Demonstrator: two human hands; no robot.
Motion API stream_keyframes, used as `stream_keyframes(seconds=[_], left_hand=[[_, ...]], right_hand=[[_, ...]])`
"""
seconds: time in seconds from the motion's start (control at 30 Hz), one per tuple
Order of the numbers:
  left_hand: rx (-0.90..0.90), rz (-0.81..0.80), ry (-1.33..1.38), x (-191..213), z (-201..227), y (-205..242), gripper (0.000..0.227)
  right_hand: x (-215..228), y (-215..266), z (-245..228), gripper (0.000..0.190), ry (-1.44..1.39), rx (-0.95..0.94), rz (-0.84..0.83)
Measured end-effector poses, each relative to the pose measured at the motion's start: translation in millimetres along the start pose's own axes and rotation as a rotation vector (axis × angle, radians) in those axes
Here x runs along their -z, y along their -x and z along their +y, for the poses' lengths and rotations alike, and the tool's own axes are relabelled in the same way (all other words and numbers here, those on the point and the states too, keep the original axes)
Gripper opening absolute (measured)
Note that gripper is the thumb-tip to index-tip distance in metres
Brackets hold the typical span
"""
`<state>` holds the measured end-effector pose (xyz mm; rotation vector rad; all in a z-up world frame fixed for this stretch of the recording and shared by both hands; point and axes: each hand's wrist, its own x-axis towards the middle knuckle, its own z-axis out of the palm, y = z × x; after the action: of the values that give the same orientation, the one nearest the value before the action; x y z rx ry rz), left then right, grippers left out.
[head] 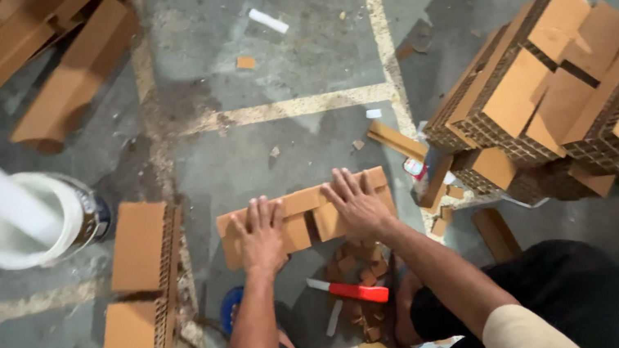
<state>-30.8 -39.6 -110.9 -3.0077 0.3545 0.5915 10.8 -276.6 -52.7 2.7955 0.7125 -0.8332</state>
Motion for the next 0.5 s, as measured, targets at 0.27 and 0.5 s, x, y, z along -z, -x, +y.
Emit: stream_keyframes(seconds=[0.27, 0.5], left_hand=[[0.003, 0.078, -0.034, -11, 5, 13, 0.111], [-0.022, 0.296, -0.012, -36, 11, 21, 0.093]], right_hand=[[-44, 10, -12, 0.09, -0.082, -0.014, 0.254], [-74, 16, -6, 0.076, -0.014, 0.066, 0.478]])
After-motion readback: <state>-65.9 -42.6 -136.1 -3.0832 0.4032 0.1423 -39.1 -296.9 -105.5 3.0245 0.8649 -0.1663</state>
